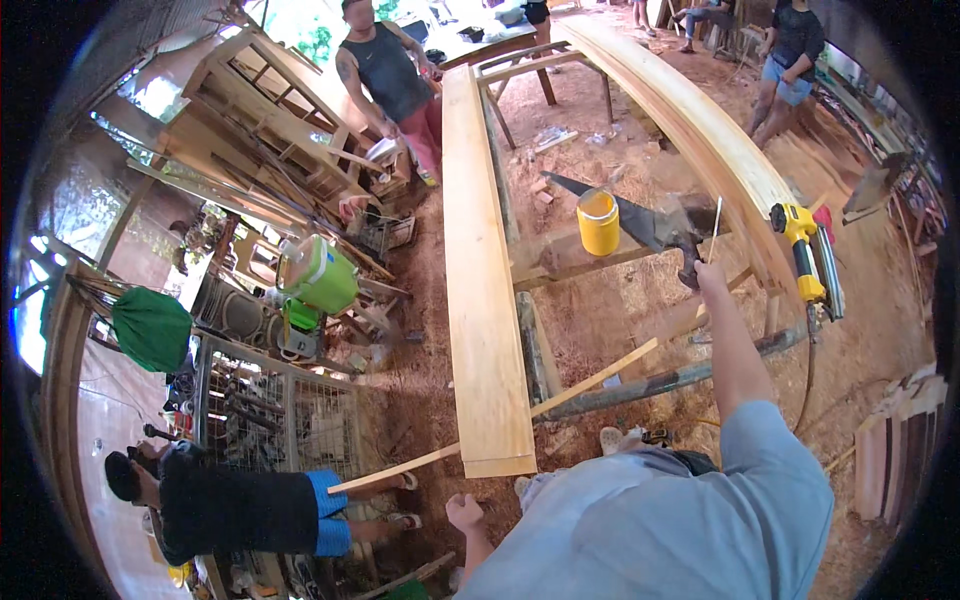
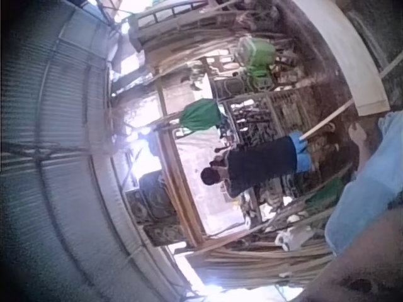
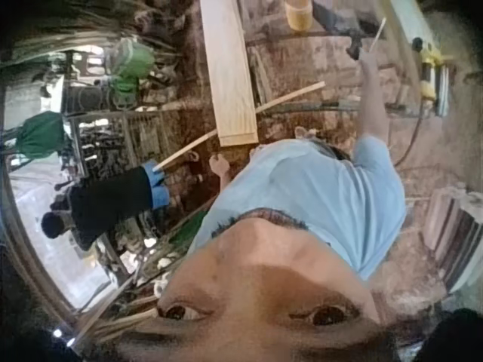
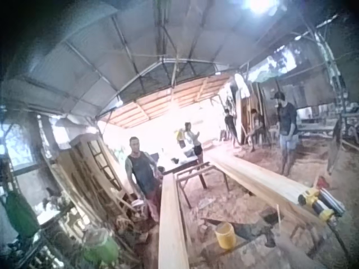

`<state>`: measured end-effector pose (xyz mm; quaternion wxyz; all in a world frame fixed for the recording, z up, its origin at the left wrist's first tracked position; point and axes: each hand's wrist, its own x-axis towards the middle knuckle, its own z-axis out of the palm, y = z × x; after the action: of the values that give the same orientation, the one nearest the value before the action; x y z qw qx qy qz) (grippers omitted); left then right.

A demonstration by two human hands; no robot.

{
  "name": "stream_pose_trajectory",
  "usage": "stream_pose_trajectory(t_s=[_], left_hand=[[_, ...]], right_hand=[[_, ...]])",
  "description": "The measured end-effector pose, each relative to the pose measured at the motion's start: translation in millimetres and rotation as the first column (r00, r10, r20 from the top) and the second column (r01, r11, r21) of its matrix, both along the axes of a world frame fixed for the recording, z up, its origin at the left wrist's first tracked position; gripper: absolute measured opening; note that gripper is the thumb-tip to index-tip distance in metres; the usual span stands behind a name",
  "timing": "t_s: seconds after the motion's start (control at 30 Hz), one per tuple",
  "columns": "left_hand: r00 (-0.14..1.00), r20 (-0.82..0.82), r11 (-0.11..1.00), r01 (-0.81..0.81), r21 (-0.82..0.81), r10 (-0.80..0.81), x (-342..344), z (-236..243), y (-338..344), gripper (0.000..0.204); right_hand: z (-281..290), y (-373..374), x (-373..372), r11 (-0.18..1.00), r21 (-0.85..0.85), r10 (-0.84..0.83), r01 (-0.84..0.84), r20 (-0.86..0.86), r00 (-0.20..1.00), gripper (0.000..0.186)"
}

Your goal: The person builds a wooden frame by using a nail gun to secure joints, sawing off a protruding piece of wood with a hand saw, and applying glue to the edges with a brush.

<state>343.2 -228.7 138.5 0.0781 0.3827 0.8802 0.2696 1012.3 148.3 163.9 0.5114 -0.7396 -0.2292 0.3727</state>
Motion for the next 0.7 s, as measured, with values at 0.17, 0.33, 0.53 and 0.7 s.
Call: stream_pose_trajectory(t_s=[0.17,0.33,0.53,0.7], left_hand=[[0.999,-0.038,0.998,0.015,0.061,-0.013,-20.1,-7.1,11.9,0.028],[0.982,-0.187,0.999,-0.010,0.039,0.017,-38.8,35.5,42.8,0.025],[0.925,-0.331,0.944,0.264,0.199,-0.189,-75.9,93.2,90.7,0.032],[0.877,-0.323,0.918,0.393,0.051,-0.357,-111.7,103.0,115.3,0.037]], right_hand=[[13.2,-18.5,3.0,0.999,-0.009,0.044,-0.043,0.397,0.917,0.027],[43.1,-89.0,-44.1,0.911,0.388,-0.321,0.139,0.456,0.830,0.037],[62.1,-176.1,-122.6,0.912,0.314,-0.342,0.263,0.229,0.911,0.037],[72.5,-208.8,-158.6,0.878,0.338,-0.400,0.338,0.132,0.907,0.021]])
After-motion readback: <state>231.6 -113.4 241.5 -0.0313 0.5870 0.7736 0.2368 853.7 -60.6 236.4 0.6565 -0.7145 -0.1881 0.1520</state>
